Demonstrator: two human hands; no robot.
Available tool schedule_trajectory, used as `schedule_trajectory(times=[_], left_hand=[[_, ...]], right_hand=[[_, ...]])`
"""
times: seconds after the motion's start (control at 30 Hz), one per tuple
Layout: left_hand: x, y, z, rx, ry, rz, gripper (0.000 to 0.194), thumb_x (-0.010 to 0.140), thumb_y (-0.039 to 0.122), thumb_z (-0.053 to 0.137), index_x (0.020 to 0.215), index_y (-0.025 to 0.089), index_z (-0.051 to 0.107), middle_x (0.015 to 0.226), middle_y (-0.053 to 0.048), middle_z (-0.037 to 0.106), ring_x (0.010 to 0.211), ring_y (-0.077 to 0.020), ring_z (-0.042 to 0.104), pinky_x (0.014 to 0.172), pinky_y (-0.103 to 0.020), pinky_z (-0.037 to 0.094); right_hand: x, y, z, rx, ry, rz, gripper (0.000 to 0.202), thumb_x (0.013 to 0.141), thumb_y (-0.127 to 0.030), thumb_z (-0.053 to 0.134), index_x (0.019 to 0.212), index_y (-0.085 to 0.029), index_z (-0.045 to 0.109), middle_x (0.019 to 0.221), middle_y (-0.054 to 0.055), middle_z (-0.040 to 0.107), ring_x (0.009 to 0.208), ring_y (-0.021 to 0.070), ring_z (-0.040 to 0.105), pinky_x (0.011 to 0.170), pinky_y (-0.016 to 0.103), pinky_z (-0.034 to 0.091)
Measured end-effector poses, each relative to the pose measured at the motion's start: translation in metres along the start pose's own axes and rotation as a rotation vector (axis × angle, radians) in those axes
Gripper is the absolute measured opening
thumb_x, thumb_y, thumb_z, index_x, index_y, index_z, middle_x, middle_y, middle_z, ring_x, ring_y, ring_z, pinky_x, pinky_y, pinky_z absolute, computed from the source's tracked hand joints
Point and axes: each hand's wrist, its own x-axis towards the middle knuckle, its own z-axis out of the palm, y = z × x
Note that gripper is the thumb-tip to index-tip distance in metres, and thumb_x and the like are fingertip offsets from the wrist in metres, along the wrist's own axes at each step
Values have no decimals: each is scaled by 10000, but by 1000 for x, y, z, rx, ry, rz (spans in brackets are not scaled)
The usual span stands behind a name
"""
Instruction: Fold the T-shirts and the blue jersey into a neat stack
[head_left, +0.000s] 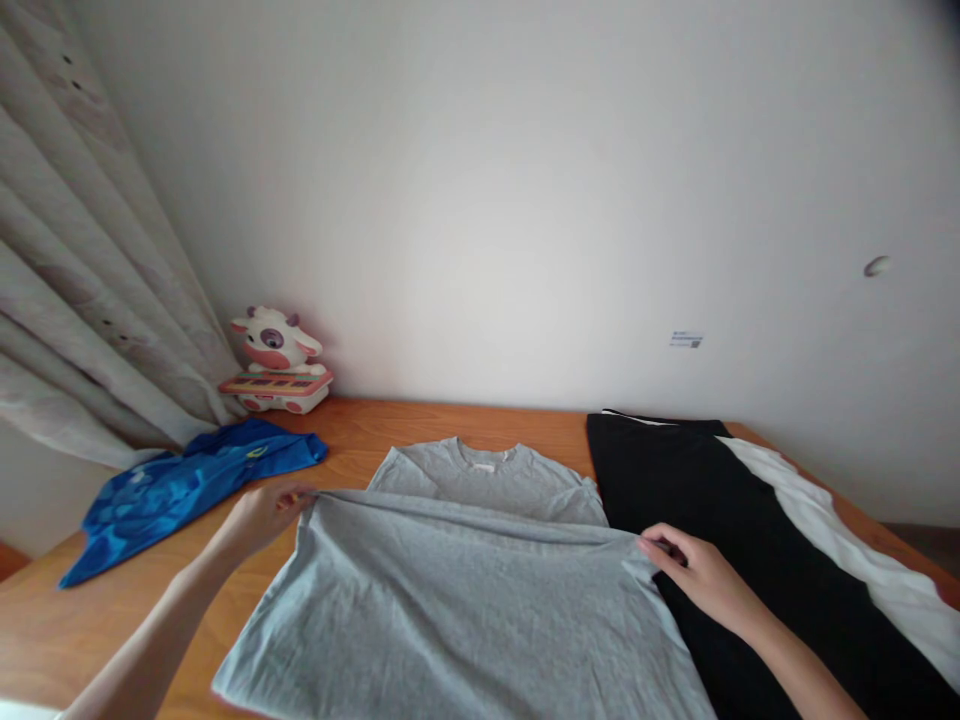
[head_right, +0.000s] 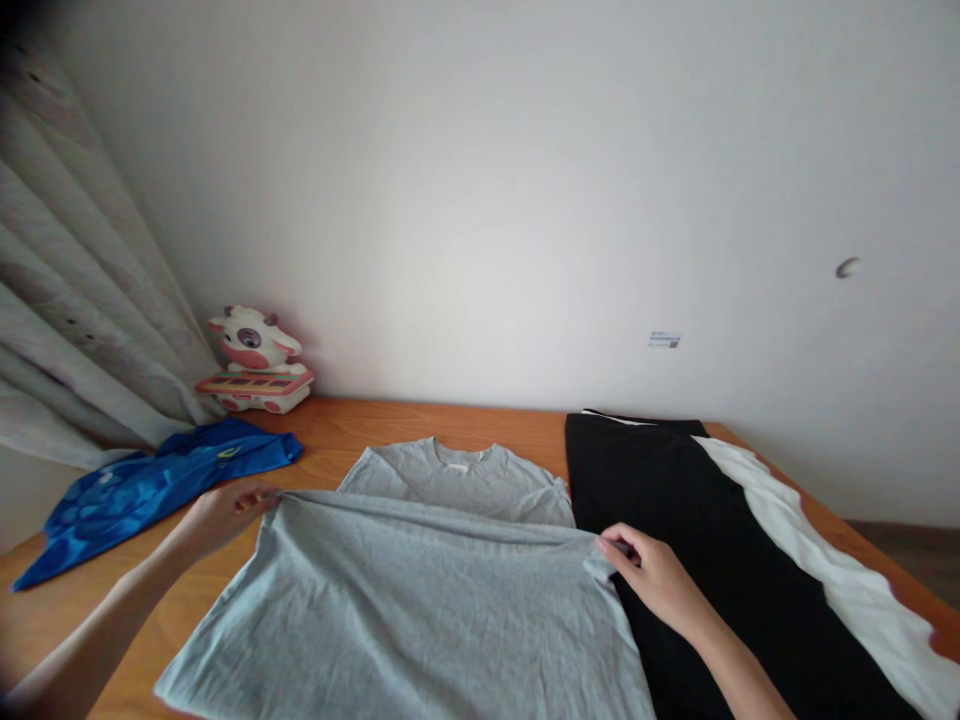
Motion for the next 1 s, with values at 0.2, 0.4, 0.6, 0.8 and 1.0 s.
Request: schedule_trajectory(times=[0.2,0.4,0.6,0.8,1.0], left_hand=[[6,12,15,141,-136,134,256,773,264,508,886,226,734,938,-38,787,890,-208,723,800,-260,506],[3,25,28,113,-208,290,379,745,302,569,1090,249,717,1115,-51,768,1025,-228,706,925,-297,502],[11,35,23,90,-236,307,331,838,305,488,1015,236,759,989,-56,791,913,-215,726,821,-266,516],[3,3,0,7,-207,233,332,859,382,506,916,213,786,977,-48,808,937,-216,726,867,-257,511],[-20,0,-2,33,-165,290,178,755,298,589,737,250,759,963,-5,798,948,-198,690,922,-277,489]], right_hand=[[6,-7,3,-91,-89,15,370,899,-568,475,899,-252,668,786,24,727,731,216,680,696,298,493],[7,-21,6,-136,-113,-44,293,853,-487,577,975,-255,706,985,59,757,906,244,702,826,327,510],[10,-21,12,-102,-55,-93,298,894,-501,562,915,-259,735,977,63,754,943,244,704,861,329,515],[-10,-6,-3,-18,-62,-139,373,920,-578,577,883,-252,754,973,68,737,947,228,692,887,318,527],[-26,2,4,-240,-83,-223,134,903,-344,606,864,-267,708,1028,54,691,981,227,665,896,358,519]])
